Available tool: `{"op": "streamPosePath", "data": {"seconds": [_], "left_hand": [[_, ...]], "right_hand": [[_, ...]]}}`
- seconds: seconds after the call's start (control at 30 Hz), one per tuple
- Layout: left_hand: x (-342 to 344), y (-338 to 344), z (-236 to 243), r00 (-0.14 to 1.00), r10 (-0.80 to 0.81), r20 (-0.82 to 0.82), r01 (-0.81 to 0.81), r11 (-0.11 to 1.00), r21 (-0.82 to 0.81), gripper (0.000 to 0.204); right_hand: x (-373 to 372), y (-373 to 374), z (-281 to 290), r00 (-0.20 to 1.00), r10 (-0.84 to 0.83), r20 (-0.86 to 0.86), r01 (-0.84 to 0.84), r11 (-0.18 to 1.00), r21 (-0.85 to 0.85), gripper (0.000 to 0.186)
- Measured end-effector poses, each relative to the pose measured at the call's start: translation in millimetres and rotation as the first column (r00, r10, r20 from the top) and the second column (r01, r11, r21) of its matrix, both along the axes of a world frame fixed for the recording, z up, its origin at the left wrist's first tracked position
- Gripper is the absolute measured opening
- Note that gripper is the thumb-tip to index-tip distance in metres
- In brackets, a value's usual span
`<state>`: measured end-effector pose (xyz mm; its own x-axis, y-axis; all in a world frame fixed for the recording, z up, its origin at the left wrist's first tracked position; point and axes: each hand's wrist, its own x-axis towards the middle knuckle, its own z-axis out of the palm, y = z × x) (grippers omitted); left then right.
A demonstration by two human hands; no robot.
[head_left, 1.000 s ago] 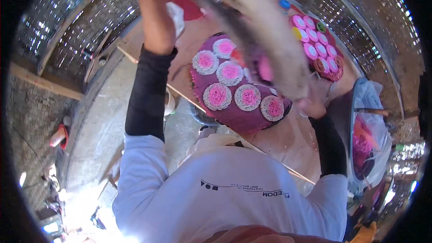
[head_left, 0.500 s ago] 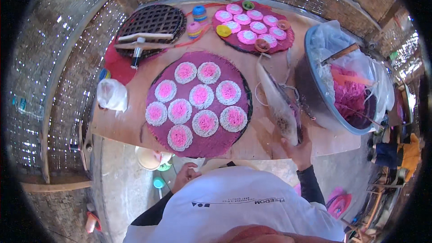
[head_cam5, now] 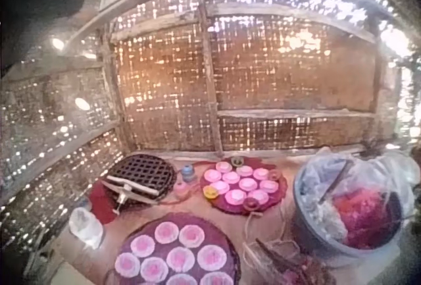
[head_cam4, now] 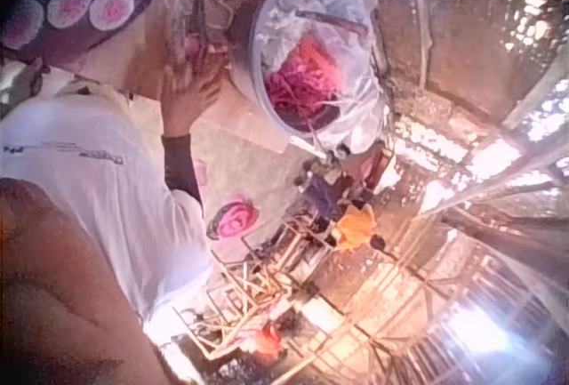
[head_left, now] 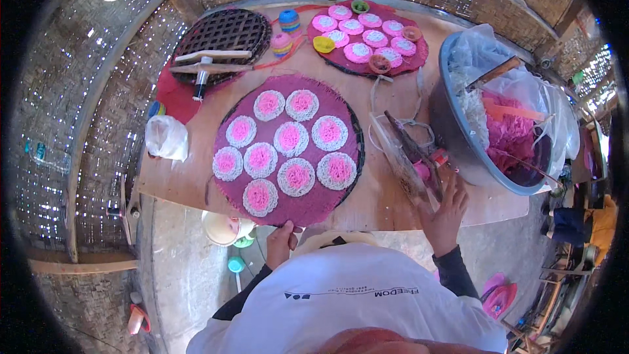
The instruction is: The person prepares decorative food items by applying white and pink paste to a wooden base and circular molds using a spatula.
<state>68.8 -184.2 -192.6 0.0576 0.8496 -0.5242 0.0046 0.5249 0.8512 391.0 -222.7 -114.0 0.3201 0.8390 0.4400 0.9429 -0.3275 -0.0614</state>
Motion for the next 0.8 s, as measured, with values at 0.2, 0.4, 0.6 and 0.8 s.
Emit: {"op": "streamPosePath", "data": {"seconds": [0.2,0.4,0.6,0.8], "left_hand": [[9.2,-7.4,1.4,0.979,0.195,0.053,-0.196,0.980,0.023,0.034],[20.6,-6.7,6.9,0.960,0.278,0.033,-0.280,0.956,0.083,0.031],[18.5,-14.0,4.8,0.930,0.365,-0.037,-0.361,0.928,0.090,0.024],[3.0,-34.6,25.0,0.753,0.649,0.104,-0.654,0.722,0.225,0.023]], "right_hand": [[-36.1,149.4,30.1,0.534,0.652,-0.538,-0.626,0.733,0.267,0.024],[-49.5,282.9,-39.1,0.771,0.498,-0.396,-0.607,0.764,-0.221,0.027],[-25.2,300.9,-48.3,0.634,0.646,-0.425,-0.772,0.554,-0.311,0.028],[-43.7,249.6,-21.0,0.399,0.559,-0.727,-0.784,0.619,0.046,0.025]]}}
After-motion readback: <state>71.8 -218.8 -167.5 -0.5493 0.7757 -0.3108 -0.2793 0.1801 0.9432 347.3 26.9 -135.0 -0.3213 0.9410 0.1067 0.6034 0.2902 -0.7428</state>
